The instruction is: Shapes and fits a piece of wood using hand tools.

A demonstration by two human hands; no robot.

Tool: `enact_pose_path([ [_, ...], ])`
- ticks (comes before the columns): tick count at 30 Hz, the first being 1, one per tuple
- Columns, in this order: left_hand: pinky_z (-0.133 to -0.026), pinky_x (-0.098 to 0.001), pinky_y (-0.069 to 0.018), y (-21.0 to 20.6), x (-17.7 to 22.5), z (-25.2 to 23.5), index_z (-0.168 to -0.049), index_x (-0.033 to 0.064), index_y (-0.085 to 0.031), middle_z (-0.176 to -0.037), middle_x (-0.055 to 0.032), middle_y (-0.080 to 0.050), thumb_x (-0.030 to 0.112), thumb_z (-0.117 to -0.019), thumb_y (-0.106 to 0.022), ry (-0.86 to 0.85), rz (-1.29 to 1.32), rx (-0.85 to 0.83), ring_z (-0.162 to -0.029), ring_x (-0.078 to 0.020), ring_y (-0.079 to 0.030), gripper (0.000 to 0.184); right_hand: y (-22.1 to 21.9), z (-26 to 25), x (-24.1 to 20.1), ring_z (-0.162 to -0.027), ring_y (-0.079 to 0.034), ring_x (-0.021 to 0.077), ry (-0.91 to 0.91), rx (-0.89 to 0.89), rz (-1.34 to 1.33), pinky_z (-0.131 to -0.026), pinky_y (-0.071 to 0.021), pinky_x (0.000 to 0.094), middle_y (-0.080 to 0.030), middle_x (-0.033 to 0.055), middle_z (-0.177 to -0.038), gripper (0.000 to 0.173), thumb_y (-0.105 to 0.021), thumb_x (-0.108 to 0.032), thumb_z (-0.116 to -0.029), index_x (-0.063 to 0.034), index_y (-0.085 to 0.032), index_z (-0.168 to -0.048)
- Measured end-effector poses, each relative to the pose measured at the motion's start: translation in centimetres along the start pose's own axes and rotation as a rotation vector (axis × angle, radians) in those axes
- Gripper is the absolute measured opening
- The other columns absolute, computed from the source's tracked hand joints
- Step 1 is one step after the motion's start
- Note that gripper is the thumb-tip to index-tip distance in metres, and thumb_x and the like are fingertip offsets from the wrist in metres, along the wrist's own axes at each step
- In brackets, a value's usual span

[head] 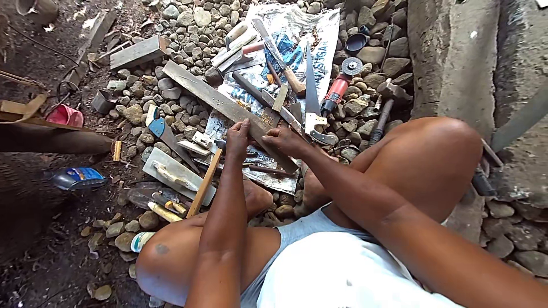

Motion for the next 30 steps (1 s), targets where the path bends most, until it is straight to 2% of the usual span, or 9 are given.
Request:
enact_pose_path([
  [4,-0.054,-0.0347,-0.0586,1.7,-1.3,-0.3,-0.103,0.0031,-0.066,-0.082,-0.0107,-0.070,0.034,-0.1062,-0.058,0.044,-0.023,0.173,-0.060,-0.0179,-0.066,0.032,-1.2,0.1,2.1,-0.077,-0.070,0.0199,-0.107,-0.067,0.034,-0.074,-0.0606,0.0404,-0.071,0.0121,-0.093,0.035,-0.055,-0.036,-0.1081,-0.0044,-0.068,-0.112],
  [7,-0.067,-0.0412,-0.0620,2.6,-2.8,-0.3,-0.111,0.0025,-0.064,-0.092,-0.0130,-0.071,0.035,-0.1052,-0.059,0.090,0.145,0.237,-0.074,-0.0223,-0.070,0.033,-2.0,0.1,3.4,-0.067,-0.070,0.0215,-0.158,-0.090,-0.115,-0.065,-0.0617,0.0380,-0.071,0.0143,-0.088,0.035,-0.052,-0.033,-0.1098,-0.0011,-0.065,-0.116],
  [13,-0.081,-0.0406,-0.0610,-1.4,-6.8,1.2,-0.131,0.0029,-0.057,-0.107,-0.0128,-0.070,0.026,-0.1097,-0.050,0.256,0.153,-0.061,-0.089,-0.0220,-0.071,0.032,-2.4,-0.2,5.5,-0.078,-0.072,0.0259,-0.190,0.056,-0.197,-0.074,-0.0622,0.0440,-0.071,0.0182,-0.096,0.038,-0.042,-0.030,-0.1131,0.0017,-0.063,-0.120],
  [15,-0.081,-0.0403,-0.0607,-2.0,-8.2,1.3,-0.133,0.0026,-0.056,-0.108,-0.0144,-0.072,0.024,-0.1104,-0.048,0.282,0.229,-0.071,-0.091,-0.0234,-0.072,0.032,-2.8,0.3,5.7,-0.083,-0.069,0.0248,-0.190,0.042,-0.151,-0.078,-0.0585,0.0449,-0.070,0.0173,-0.098,0.037,-0.043,-0.029,-0.1127,0.0002,-0.066,-0.118],
  [17,-0.082,-0.0407,-0.0607,-1.7,-9.2,1.0,-0.134,0.0021,-0.054,-0.110,-0.0158,-0.074,0.024,-0.1117,-0.044,0.280,0.284,-0.021,-0.093,-0.0248,-0.073,0.033,-3.1,1.2,6.2,-0.077,-0.070,0.0237,-0.185,0.033,-0.081,-0.072,-0.0590,0.0445,-0.072,0.0157,-0.094,0.035,-0.047,-0.031,-0.1112,-0.0045,-0.070,-0.117],
  [21,-0.075,-0.0429,-0.0626,-0.5,-8.8,0.5,-0.135,0.0041,-0.050,-0.106,-0.0182,-0.073,0.026,-0.1128,-0.040,0.224,0.326,0.069,-0.085,-0.0284,-0.075,0.032,-3.7,-0.2,8.4,-0.091,-0.072,0.0279,-0.237,-0.118,0.041,-0.085,-0.0597,0.0495,-0.072,0.0200,-0.107,0.034,-0.051,-0.027,-0.1099,-0.0002,-0.069,-0.121],
  [24,-0.072,-0.0455,-0.0635,-0.2,-7.8,0.2,-0.136,0.0034,-0.050,-0.104,-0.0187,-0.073,0.024,-0.1122,-0.043,0.134,0.305,0.089,-0.080,-0.0299,-0.074,0.032,-4.0,-0.1,8.8,-0.098,-0.072,0.0287,-0.284,-0.137,-0.040,-0.085,-0.0604,0.0482,-0.069,0.0208,-0.118,0.033,-0.052,-0.023,-0.1096,0.0002,-0.064,-0.129],
  [27,-0.072,-0.0416,-0.0633,-0.5,-7.0,0.1,-0.143,0.0039,-0.048,-0.105,-0.0170,-0.072,0.026,-0.1118,-0.045,0.068,0.243,0.094,-0.077,-0.0260,-0.073,0.038,-4.3,0.1,8.8,-0.096,-0.071,0.0270,-0.295,-0.113,-0.186,-0.082,-0.0606,0.0457,-0.068,0.0191,-0.119,0.032,-0.049,-0.021,-0.1109,-0.0020,-0.060,-0.134],
  [30,-0.066,-0.0373,-0.0621,-1.1,-5.9,0.2,-0.136,0.0065,-0.053,-0.096,-0.0119,-0.068,0.043,-0.1111,-0.041,0.027,0.241,0.082,-0.069,-0.0211,-0.068,0.046,-5.1,0.0,9.1,-0.093,-0.072,0.0254,-0.290,-0.121,-0.366,-0.079,-0.0615,0.0437,-0.069,0.0170,-0.116,0.034,-0.047,-0.025,-0.1116,-0.0053,-0.057,-0.138],
])
Point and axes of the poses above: each hand's wrist, its own z-axis away from the middle knuckle, its own y-axis out of the back of the hand, x = y × z, the point moved 8 cm from there along -z, towards the middle knuckle
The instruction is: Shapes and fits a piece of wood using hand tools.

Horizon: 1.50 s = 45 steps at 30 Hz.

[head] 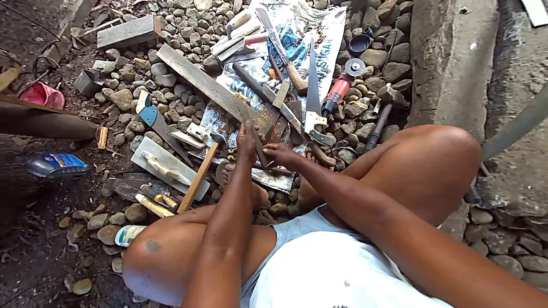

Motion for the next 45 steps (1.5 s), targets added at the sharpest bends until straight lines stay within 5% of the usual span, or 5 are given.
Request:
enact_pose_path([
  [3,-0.059,-0.0325,-0.0574,-0.6,0.8,0.3,-0.107,0.0077,-0.059,-0.073,-0.0039,-0.059,0.054,-0.1099,-0.034,0.049,0.090,0.037,-0.059,-0.0154,-0.060,0.053,-0.6,0.2,-0.3,-0.089,-0.073,0.0228,0.019,-0.053,-0.065,-0.078,-0.0623,0.0427,-0.071,0.0130,-0.110,0.035,-0.047,-0.030,-0.1112,-0.0099,-0.059,-0.138],
  [10,-0.082,-0.0373,-0.0607,-0.3,3.5,-0.2,-0.136,0.0018,-0.056,-0.110,-0.0137,-0.069,0.024,-0.1047,-0.061,-0.163,0.030,0.091,-0.091,-0.0189,-0.070,0.039,-1.3,1.8,-1.4,-0.091,-0.074,0.0256,0.083,-0.097,-0.118,-0.079,-0.0631,0.0430,-0.074,0.0128,-0.112,0.068,-0.036,-0.068,-0.1042,-0.0133,-0.061,-0.136],
  [17,-0.074,-0.0389,-0.0624,-0.5,4.0,0.0,-0.130,0.0030,-0.053,-0.102,-0.0138,-0.069,0.019,-0.1091,-0.051,-0.124,0.189,0.032,-0.083,-0.0228,-0.071,0.026,-1.5,2.4,-3.9,-0.084,-0.074,0.0288,0.149,-0.052,-0.118,-0.074,-0.0641,0.0456,-0.073,0.0178,-0.106,0.038,-0.041,-0.029,-0.1132,-0.0064,-0.056,-0.140],
  [36,-0.061,-0.0376,-0.0613,-1.5,1.6,0.2,-0.135,0.0044,-0.053,-0.091,-0.0151,-0.073,0.042,-0.1131,-0.032,0.097,-0.035,-0.094,-0.065,-0.0240,-0.070,0.049,-1.2,1.5,-2.4,-0.089,-0.075,0.0265,0.129,-0.015,0.038,-0.078,-0.0642,0.0452,-0.072,0.0175,-0.109,0.042,-0.042,-0.035,-0.1127,-0.0017,-0.063,-0.126],
  [45,-0.069,-0.0325,-0.0523,1.9,0.1,-3.6,-0.124,0.0055,-0.067,-0.096,-0.0066,-0.068,0.042,-0.1090,-0.048,0.073,-0.469,-0.015,-0.074,-0.0133,-0.060,0.044,15.1,1.4,-5.6,-0.127,-0.058,0.0440,-0.048,0.778,0.827,-0.104,-0.0449,0.0669,-0.063,0.0230,-0.136,0.045,-0.055,-0.033,-0.1022,-0.0115,-0.062,-0.141],
])
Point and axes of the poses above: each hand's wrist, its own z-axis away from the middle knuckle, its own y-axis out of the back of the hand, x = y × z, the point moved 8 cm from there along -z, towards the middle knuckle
